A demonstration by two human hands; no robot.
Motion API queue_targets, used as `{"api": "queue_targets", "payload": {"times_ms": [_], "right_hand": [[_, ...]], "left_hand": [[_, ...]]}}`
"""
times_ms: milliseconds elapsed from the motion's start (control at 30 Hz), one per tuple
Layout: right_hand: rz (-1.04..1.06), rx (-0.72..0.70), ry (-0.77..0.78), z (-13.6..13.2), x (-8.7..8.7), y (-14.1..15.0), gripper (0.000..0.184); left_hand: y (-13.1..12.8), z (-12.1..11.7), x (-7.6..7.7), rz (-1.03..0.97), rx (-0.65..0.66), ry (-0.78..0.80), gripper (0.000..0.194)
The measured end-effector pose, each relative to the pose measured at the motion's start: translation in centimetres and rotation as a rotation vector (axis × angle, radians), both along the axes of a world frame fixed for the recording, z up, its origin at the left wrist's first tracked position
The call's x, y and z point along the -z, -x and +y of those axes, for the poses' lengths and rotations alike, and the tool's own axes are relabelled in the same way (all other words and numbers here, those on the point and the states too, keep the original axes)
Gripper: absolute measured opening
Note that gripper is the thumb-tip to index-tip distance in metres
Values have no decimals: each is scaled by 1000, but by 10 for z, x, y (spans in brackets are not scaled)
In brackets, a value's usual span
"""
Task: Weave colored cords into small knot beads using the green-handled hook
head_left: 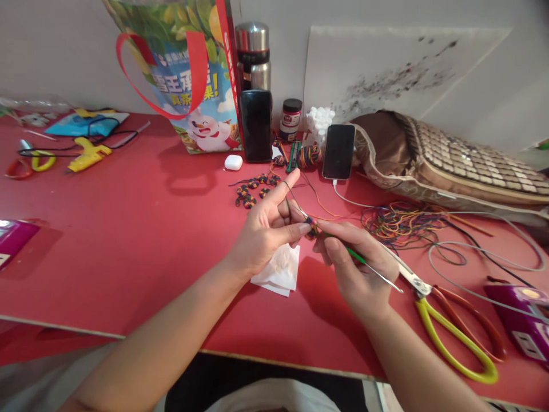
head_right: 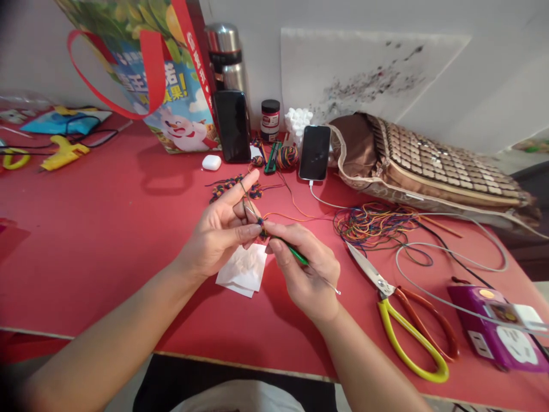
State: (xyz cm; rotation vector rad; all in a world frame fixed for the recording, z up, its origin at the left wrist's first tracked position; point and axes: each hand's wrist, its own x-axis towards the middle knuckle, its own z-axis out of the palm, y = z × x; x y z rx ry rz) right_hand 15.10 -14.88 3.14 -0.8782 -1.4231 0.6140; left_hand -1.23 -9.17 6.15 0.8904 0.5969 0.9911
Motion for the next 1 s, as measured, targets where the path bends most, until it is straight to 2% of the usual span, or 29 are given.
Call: {"api": "queue_targets", "payload": {"times_ms": [100, 267, 367, 567, 633, 733, 833, 1000], "right_hand": [[-40, 1, -40, 0, -3, 0, 39], [-84, -3, -73, 0, -7, -1, 33], [-98, 26, -49, -1, -4, -2, 30], [-140, 175, 93, -7, 7, 10, 32], [-222, 275, 67, -8, 8, 16, 31], [-280, 340, 17, -9, 9, 21, 35], [-222, 291, -45, -9, 13, 20, 39], [-57, 94, -104, -7, 17, 14, 42]], "left_hand": [[0, 0, -1, 3, -4, 2, 107], [1, 0, 1, 15, 8, -14, 108], [1, 0, 1, 34, 10, -30, 107], [-5, 0, 1, 67, -51, -41, 113], [-7, 0, 3, 69, -79, -29, 115], [-8, 0, 4, 55, -84, -12, 114], [-7, 0, 2, 15, -50, 11, 115], [-2, 2, 0, 3, 1, 23, 113]]}}
